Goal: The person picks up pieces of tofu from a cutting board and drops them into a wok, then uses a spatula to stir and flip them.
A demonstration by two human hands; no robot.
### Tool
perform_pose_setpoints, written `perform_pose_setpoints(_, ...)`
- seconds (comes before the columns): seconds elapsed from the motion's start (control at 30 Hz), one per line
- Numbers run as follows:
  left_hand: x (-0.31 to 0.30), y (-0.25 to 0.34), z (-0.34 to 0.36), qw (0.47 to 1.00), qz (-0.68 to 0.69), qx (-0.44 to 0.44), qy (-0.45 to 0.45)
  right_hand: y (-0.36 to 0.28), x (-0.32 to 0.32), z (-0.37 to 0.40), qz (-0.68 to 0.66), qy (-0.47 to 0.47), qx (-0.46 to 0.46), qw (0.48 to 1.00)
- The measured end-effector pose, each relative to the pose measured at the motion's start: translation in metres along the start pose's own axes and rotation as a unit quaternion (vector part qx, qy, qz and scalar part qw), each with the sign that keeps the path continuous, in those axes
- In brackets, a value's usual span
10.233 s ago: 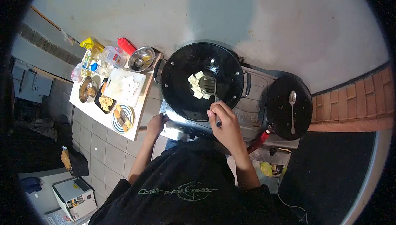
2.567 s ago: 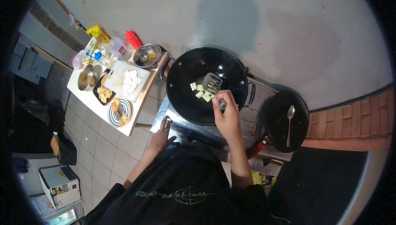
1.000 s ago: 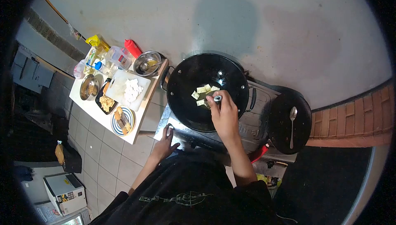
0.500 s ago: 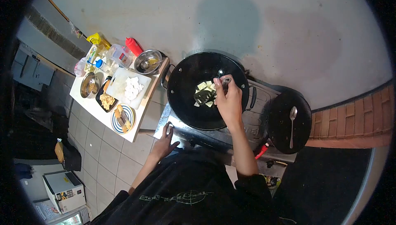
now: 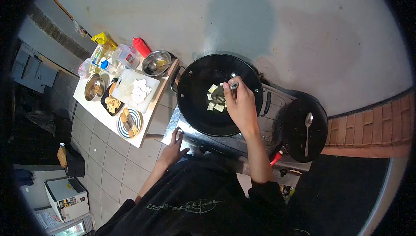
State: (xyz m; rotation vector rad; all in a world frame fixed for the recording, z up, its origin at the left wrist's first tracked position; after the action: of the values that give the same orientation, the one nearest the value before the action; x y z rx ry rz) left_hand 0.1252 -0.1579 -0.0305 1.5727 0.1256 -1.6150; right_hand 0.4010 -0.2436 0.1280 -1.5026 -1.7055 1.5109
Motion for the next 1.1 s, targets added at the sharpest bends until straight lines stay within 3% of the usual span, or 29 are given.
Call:
perform_pose_setpoints(0.17, 0.003, -0.001, -0.001, 1.0, -0.001, 0.009, 0.007, -0.01, -0.003, 0.002, 0.049, 0.001, -0.064, 0.997)
perform_pose_setpoints(0.7, 0.002, -0.001, -0.001, 1.0, -0.002, 0.006, 0.002, -0.003, 0.006, 0.007, 0.066, -0.005, -0.081, 0.994)
perform_pose_setpoints(0.8, 0.004, -0.002, -0.001, 1.0, 0.004, 0.008, 0.009, -0.006, 0.008, 0.007, 0.053, -0.034, -0.04, 0.997)
perform_pose_setpoints(1.1, 0.004, -0.003, 0.0, 1.0, 0.012, 0.015, 0.019, -0.001, 0.01, 0.007, 0.014, 0.0, -0.065, 0.998)
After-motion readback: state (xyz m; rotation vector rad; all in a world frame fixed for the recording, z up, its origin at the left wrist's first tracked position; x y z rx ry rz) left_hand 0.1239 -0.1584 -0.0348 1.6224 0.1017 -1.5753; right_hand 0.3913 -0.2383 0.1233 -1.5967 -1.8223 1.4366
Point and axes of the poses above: each hand's wrist, its own z-axis away from the middle knuckle, its own x-axis out of the palm, y = z × x, the point moved 3 cm from there along -z, towards the middle knuckle, and after that the axes turned 14 degrees about y, right-handed, at the moved point
